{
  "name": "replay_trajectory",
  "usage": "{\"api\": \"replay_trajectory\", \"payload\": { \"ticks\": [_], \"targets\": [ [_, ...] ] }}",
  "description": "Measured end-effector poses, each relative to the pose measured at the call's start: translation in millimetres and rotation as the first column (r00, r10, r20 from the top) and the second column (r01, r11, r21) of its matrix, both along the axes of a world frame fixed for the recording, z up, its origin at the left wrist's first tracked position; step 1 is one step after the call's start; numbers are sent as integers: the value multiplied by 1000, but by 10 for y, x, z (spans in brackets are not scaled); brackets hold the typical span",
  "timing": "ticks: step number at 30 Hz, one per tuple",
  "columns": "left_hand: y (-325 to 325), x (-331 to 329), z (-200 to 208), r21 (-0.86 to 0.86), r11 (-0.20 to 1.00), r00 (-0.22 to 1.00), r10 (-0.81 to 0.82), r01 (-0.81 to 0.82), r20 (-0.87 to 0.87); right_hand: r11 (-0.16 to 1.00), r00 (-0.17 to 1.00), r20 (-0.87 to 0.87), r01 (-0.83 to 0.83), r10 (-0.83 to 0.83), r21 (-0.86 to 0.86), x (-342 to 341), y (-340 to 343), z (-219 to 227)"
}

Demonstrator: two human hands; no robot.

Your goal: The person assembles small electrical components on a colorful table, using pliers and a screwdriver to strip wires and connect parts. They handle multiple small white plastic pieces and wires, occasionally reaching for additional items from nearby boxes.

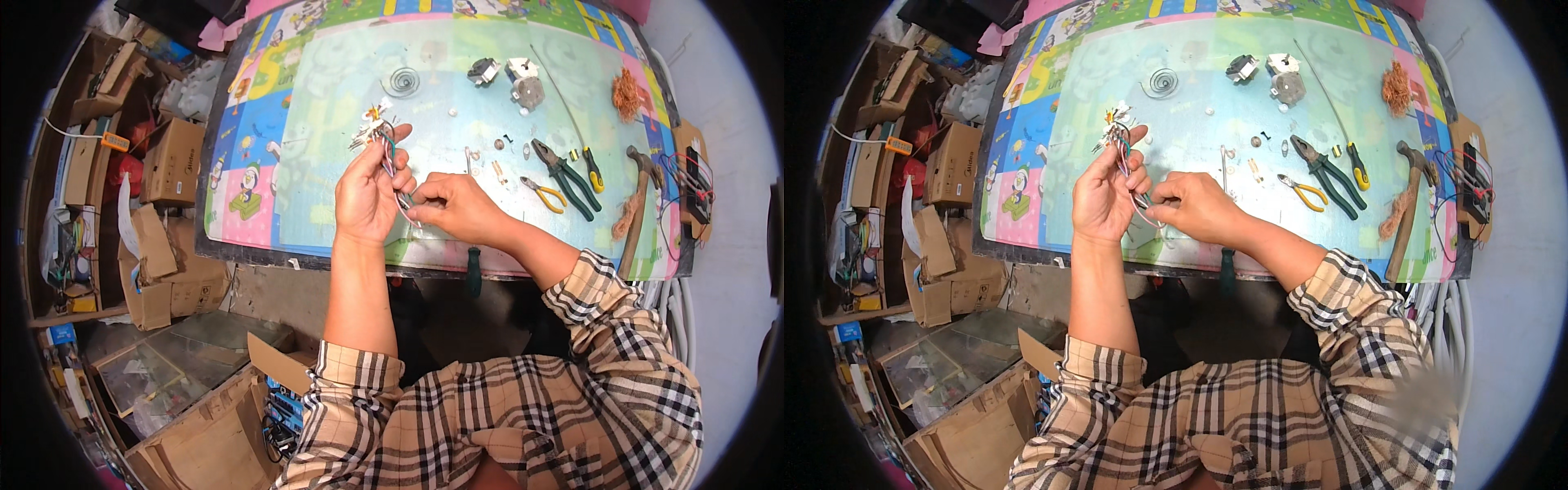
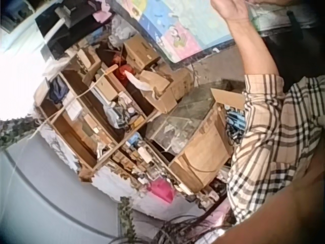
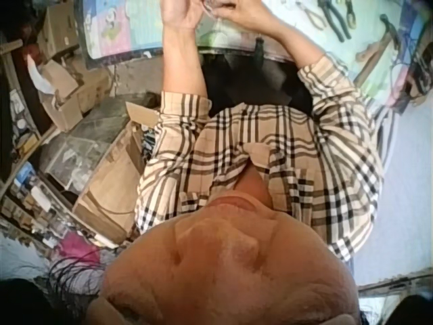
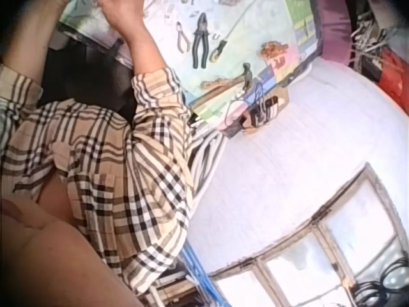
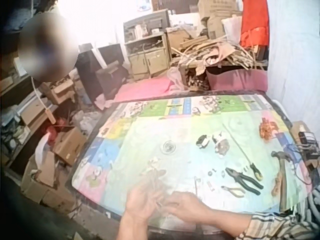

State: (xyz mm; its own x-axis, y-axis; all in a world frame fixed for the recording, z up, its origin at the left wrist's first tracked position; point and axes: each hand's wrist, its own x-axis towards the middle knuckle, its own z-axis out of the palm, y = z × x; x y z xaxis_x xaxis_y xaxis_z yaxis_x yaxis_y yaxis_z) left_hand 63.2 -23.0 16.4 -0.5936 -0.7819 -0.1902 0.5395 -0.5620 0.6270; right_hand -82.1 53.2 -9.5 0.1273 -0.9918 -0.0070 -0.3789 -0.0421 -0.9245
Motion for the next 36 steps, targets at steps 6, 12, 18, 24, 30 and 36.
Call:
{"api": "replay_trajectory", "payload": {
  "ticks": [6, 12, 18, 24, 30, 36],
  "targets": [
    [-29, 73, -106, -53, 983, 982, 180, -177, 54, 995, 995, -5, 99, -99, -29, -160, -62, 77],
    [20, 36, 26, -154, 957, 924, 279, -245, 262, 992, 987, 116, 105, -112, 68, -473, -142, 185],
    [49, 2, -179, -628, 759, 461, 502, 172, 732, 991, 979, -189, 47, -71, -128, -584, -35, 510],
    [270, -122, -53, -612, 491, 273, 597, 620, 755, 947, 961, -268, -16, -75, -322, -655, 59, 775],
    [508, -104, 302, -360, 480, 530, -285, 800, 799, 989, 982, 118, -141, 144, -37, -744, -3, 664],
    [204, -27, 149, -82, 975, 934, -171, 206, 313, 996, 975, 222, 4, -24, 89, -691, -167, 194]
  ]
}}
